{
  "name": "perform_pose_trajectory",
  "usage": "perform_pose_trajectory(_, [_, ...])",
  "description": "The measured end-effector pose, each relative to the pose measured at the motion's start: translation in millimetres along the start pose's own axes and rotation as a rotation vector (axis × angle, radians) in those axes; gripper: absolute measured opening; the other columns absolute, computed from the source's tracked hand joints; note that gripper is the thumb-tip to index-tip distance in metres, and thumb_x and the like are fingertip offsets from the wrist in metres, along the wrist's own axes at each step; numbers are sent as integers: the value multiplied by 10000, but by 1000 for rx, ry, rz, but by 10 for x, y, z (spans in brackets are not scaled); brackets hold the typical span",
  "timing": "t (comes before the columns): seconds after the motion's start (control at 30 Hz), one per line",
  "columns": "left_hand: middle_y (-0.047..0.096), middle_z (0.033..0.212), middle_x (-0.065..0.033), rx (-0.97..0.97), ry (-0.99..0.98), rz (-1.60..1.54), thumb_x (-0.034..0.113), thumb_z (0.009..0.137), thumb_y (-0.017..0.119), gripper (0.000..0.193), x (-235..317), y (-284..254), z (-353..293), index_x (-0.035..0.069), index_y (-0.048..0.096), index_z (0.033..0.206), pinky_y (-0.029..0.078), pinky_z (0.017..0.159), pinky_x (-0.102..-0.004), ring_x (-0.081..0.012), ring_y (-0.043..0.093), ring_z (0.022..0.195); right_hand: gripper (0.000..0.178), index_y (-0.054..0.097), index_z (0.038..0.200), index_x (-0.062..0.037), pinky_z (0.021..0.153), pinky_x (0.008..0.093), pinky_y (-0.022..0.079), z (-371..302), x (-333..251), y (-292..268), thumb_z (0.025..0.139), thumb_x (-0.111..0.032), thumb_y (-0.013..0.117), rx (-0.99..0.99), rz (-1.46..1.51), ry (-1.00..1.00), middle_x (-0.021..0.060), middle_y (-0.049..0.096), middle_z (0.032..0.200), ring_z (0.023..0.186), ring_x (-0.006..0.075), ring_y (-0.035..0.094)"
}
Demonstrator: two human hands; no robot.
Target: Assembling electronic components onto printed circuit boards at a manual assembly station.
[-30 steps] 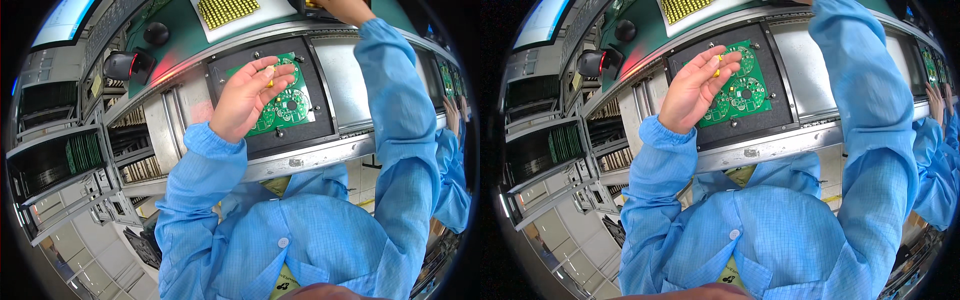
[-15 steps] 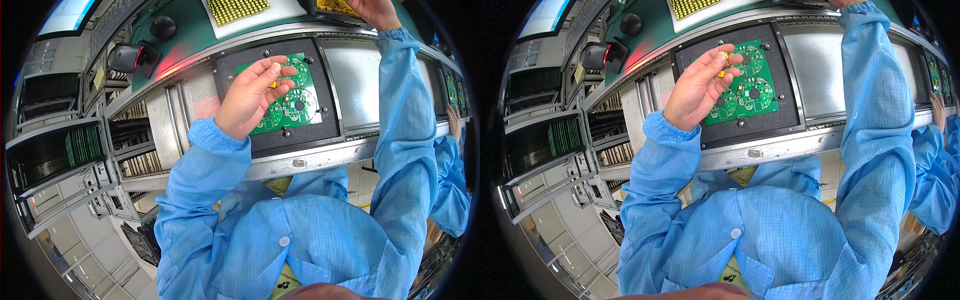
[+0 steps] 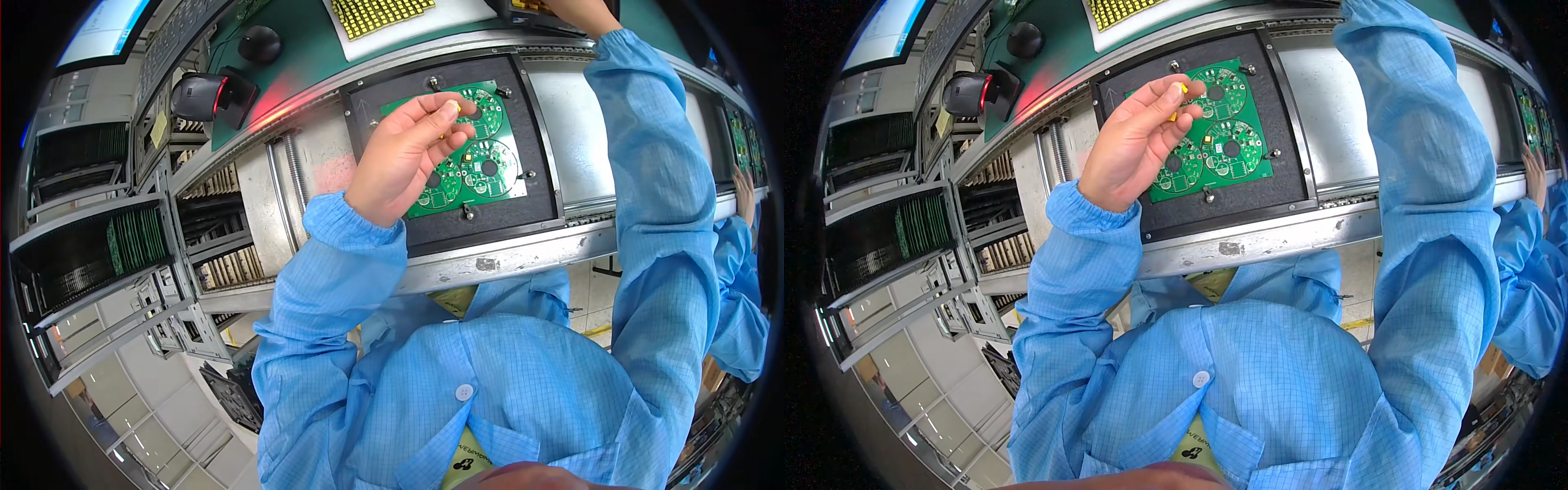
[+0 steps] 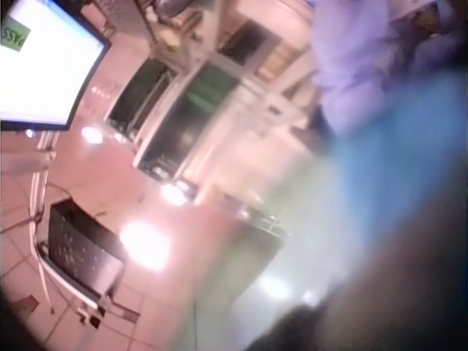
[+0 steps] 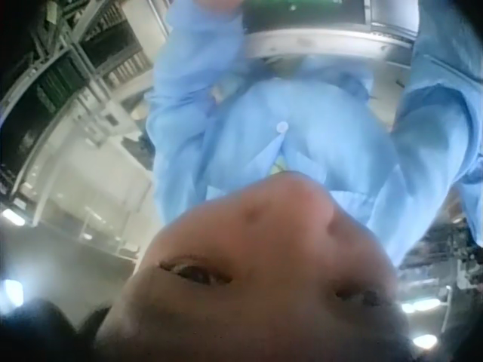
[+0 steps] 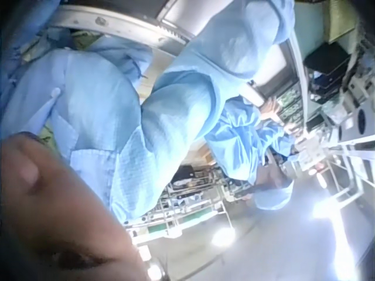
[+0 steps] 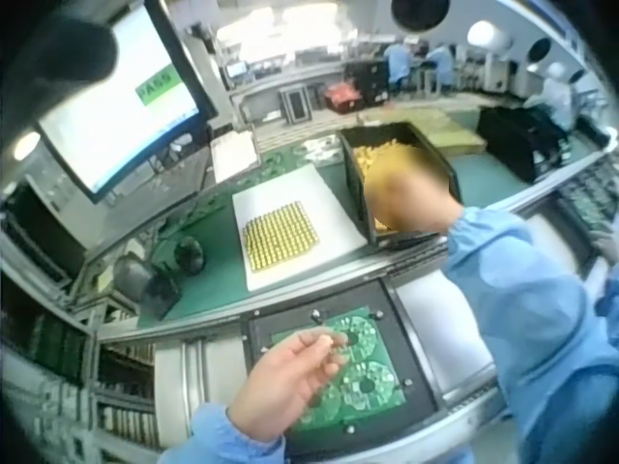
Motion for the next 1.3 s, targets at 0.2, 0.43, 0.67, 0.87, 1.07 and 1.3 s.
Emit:
perform_pose_trajectory(0.2, [685, 1146, -59, -3, -1, -36, 148, 1050, 642, 251, -25, -21, 21, 21, 646, 1266, 567, 886, -236, -132, 665, 1017, 257, 690, 1054, -88, 523, 278, 297, -89, 435, -472, 995, -334, 645, 485, 203, 660, -49, 465, 678, 548, 113, 363])
perform_pose_trajectory(0.43, [671, 1126, -67, 30, 2, -1, 156, 1029, 676, 280, -12, -10, -2, 3, 627, 1259, 540, 888, -264, -145, 643, 990, 248, 774, 1018, -9, 801, 432, 555, -6, -101, 18, 874, -211, 766, 261, -1114, 370, 239, 743, 940, 876, 361, 727])
perform_pose_trajectory(0.67, [728, 1011, -35, 168, 253, 453, 133, 976, 737, 213, 358, -123, -31, -5, 711, 1136, 542, 757, -250, -102, 659, 863, 251, 706, 941, -16, 553, 253, 443, -182, -342, 12, 972, -262, 743, 420, -728, 323, 6, 628, 747, 647, 93, 545])
perform_pose_trajectory(0.87, [764, 944, -51, 159, 304, 926, 72, 898, 766, 153, 375, -135, 96, 37, 750, 1046, 552, 711, -278, -134, 700, 806, 154, 649, 1103, -80, 519, 168, 308, -811, -301, 813, 1044, -222, 655, 355, 398, 707, -76, 531, 857, 695, 4, 434])
perform_pose_trajectory(1.07, [739, 917, -91, 191, 724, 1419, 97, 868, 754, 81, 426, 151, 105, 83, 766, 946, 569, 739, -382, -296, 720, 840, 217, 698, 1185, -82, 571, 159, 324, -1079, -160, 901, 1034, -237, 677, 364, 279, 758, -78, 625, 958, 709, -2, 448])
perform_pose_trajectory(1.3, [726, 903, -71, 99, 885, 1548, 74, 863, 736, 86, 371, 230, 118, 101, 762, 940, 566, 709, -383, -282, 712, 823, 213, 712, 1184, -105, 589, 159, 340, -1084, -92, 886, 1016, -236, 703, 384, 276, 754, -83, 652, 969, 727, -3, 468])
Point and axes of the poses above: each hand's wrist, its own z-axis towards the middle knuckle, its own y-axis out of the palm, x = y × z, the point moved 7 cm from there along z, towards the middle knuckle
